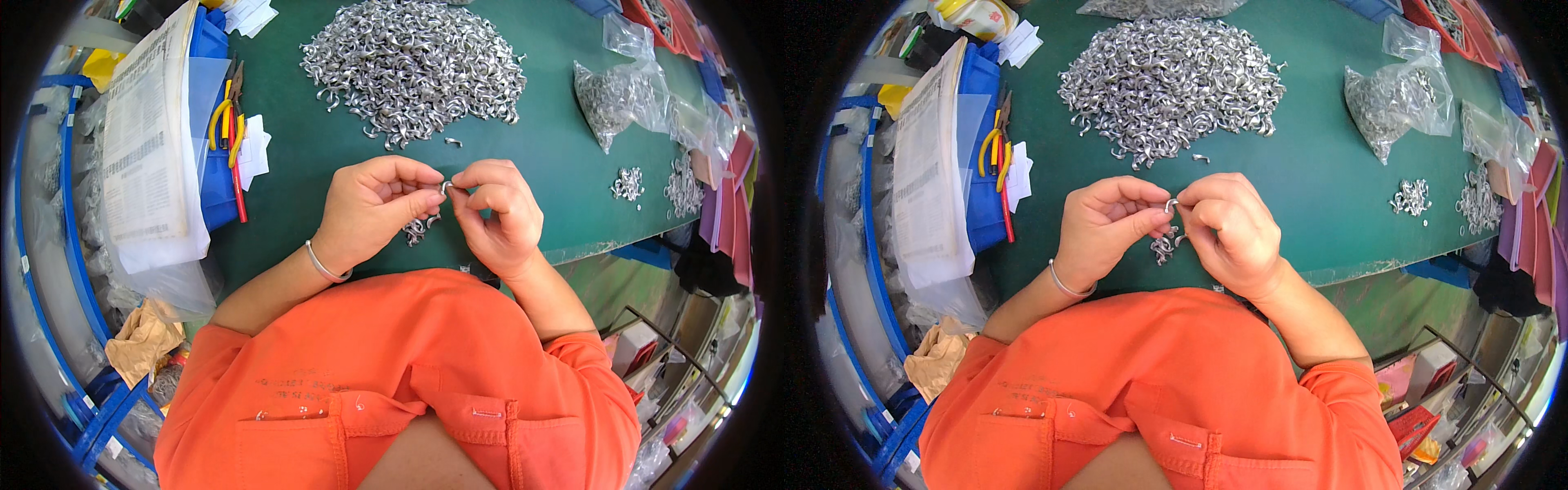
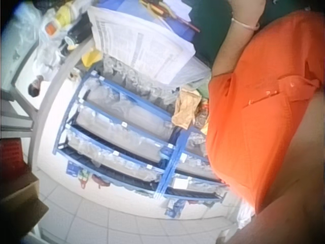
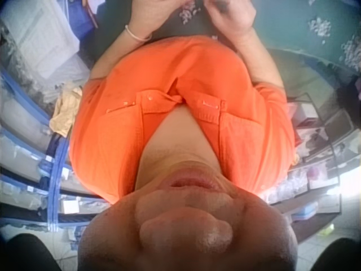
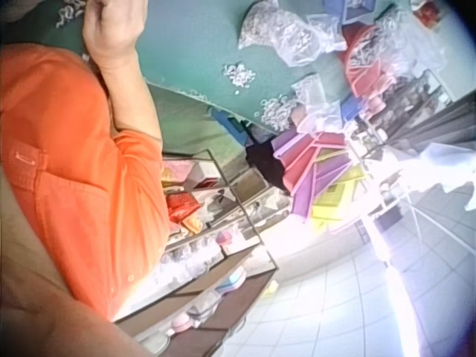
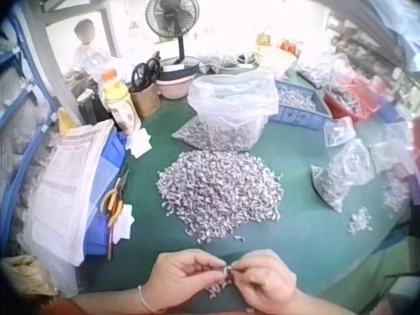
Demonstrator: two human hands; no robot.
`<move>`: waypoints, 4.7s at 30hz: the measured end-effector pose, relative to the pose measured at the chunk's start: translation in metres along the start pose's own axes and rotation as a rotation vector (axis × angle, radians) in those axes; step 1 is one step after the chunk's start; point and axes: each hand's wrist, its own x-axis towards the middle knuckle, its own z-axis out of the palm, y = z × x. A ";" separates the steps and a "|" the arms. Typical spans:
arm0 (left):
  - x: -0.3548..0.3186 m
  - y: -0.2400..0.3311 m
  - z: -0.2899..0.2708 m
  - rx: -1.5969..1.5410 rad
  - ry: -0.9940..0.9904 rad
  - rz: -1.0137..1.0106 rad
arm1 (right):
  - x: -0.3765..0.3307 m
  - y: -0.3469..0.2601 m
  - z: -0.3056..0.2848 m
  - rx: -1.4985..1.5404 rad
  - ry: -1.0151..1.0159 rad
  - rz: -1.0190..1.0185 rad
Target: The person sorts small metal components from a large pile on a workstation, picking them up individually and placing them into a plastic bag.
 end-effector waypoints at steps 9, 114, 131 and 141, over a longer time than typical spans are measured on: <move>0.003 -0.006 0.002 0.116 0.007 0.247 | 0.000 -0.001 -0.003 0.027 -0.099 0.008; 0.004 -0.002 0.004 0.141 -0.040 0.010 | -0.005 0.006 -0.007 -0.048 -0.041 -0.133; 0.002 -0.006 -0.003 0.123 0.044 0.025 | 0.015 0.035 -0.049 -0.313 -0.210 0.195; 0.005 -0.007 -0.001 0.076 0.030 -0.034 | -0.007 0.027 -0.019 -0.084 -0.167 0.185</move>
